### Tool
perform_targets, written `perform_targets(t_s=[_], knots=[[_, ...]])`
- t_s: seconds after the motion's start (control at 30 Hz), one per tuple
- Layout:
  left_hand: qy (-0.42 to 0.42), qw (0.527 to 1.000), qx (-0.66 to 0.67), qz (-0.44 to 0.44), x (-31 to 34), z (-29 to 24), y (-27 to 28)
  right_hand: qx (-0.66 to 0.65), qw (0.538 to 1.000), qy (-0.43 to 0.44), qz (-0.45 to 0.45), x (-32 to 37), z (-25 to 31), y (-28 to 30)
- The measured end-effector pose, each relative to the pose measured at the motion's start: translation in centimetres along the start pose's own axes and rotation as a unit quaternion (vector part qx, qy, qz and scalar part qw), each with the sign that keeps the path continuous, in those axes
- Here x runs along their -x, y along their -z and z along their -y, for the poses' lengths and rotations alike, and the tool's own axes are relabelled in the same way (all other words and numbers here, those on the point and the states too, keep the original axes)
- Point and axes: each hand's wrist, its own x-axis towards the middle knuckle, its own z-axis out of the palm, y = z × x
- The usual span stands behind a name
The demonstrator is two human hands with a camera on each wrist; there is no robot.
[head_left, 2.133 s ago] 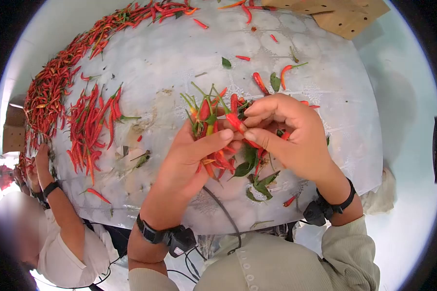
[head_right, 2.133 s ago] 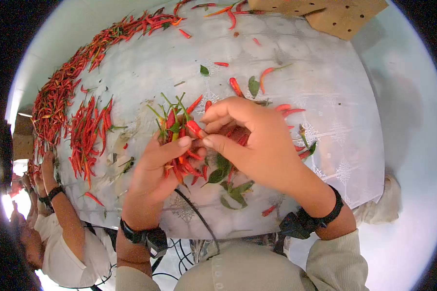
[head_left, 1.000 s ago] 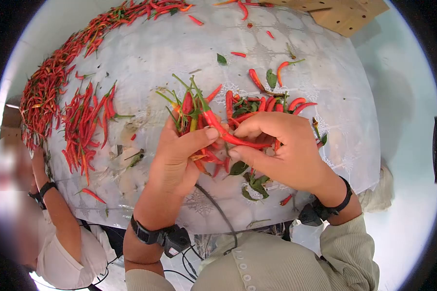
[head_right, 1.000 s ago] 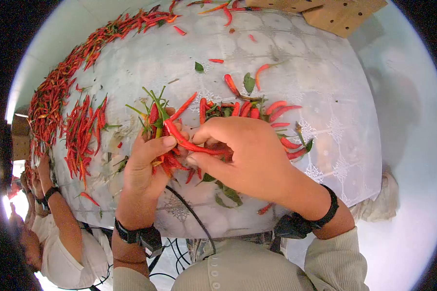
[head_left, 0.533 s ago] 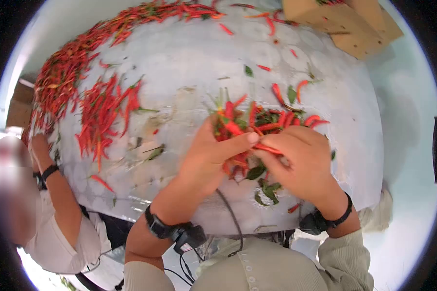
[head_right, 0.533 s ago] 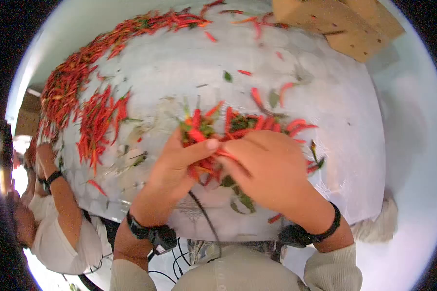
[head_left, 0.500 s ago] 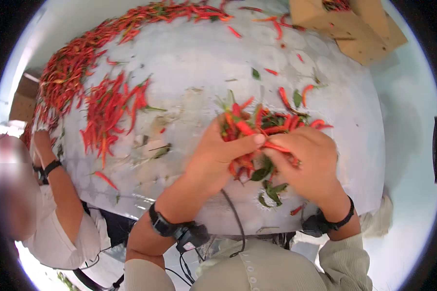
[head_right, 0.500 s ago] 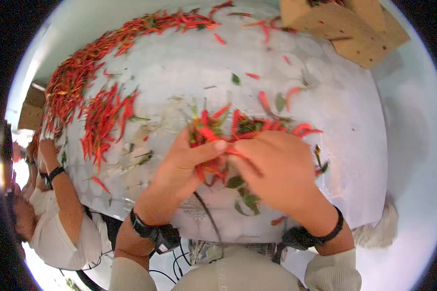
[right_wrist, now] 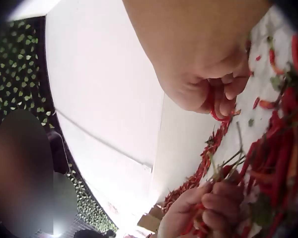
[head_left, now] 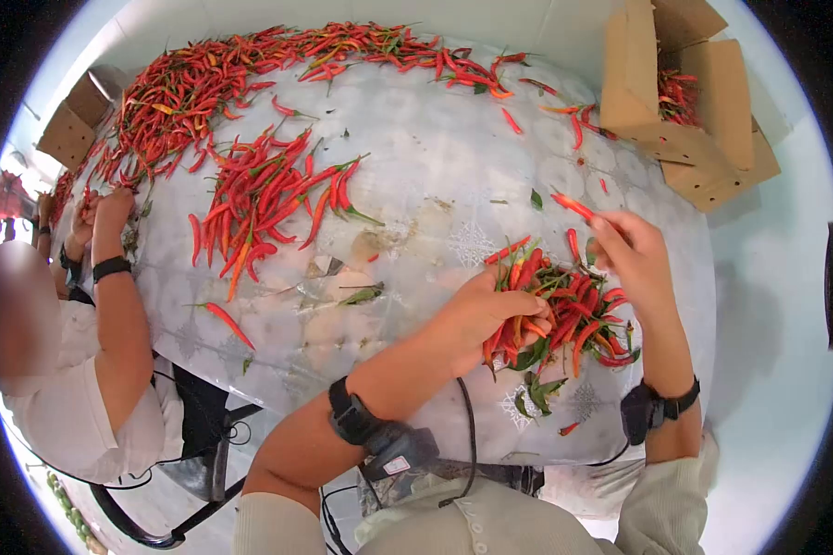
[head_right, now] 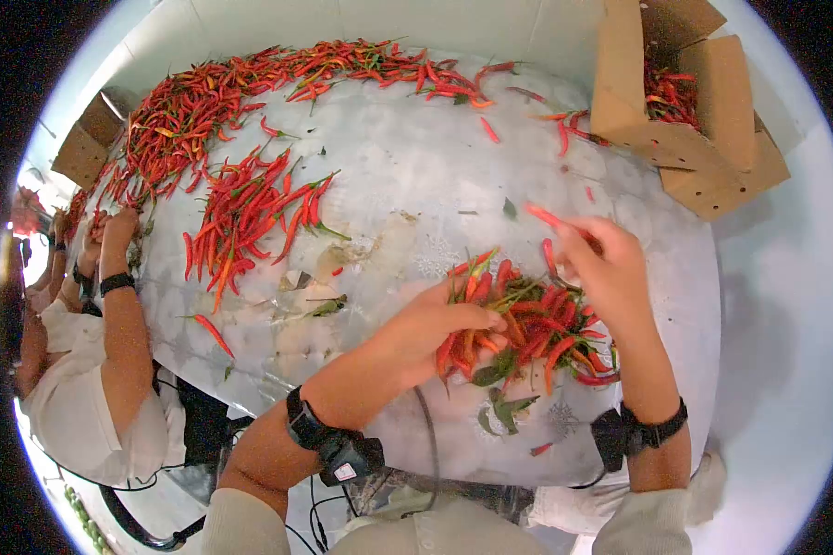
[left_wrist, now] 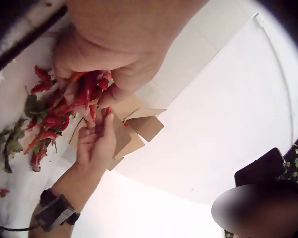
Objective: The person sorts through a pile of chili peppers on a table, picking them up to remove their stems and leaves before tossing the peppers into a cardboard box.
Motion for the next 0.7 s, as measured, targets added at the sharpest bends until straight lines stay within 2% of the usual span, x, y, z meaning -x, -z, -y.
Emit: perform_targets(t_s=[0.03, 0.1, 0.17, 0.27, 0.43, 0.57, 0.7], knots=[[0.003, 1.0, -0.004, -0.002, -0.2, 0.2, 0.0, 0.003, 0.999, 0.003, 0.04, -0.7, 0.9, -0.8], [-0.003, 0.999, 0.015, 0.029, -0.2, 0.2, 0.2, -0.073, 0.988, 0.081, 0.11, -0.3, 5.8, -3.7], [-0.011, 0.999, 0.02, 0.043, -0.1, -0.2, 0.4, -0.137, 0.952, 0.198, 0.189, -0.1, 7.8, -5.3], [-0.042, 0.997, 0.015, 0.055, 0.4, -0.4, 0.0, -0.069, 0.95, 0.234, 0.193, 1.0, 9.1, -4.1], [-0.028, 0.998, -0.053, -0.01, 0.7, -0.8, -0.2, 0.0, 0.993, 0.068, 0.097, 1.3, 0.8, 2.1], [-0.04, 0.998, -0.044, -0.025, 0.8, -0.9, -0.3, 0.091, 0.995, -0.018, 0.026, 4.0, -3.0, 5.1], [-0.087, 0.991, -0.074, -0.067, 0.3, -0.5, -0.4, 0.073, 0.995, 0.067, -0.013, 4.6, -4.0, 3.7]])
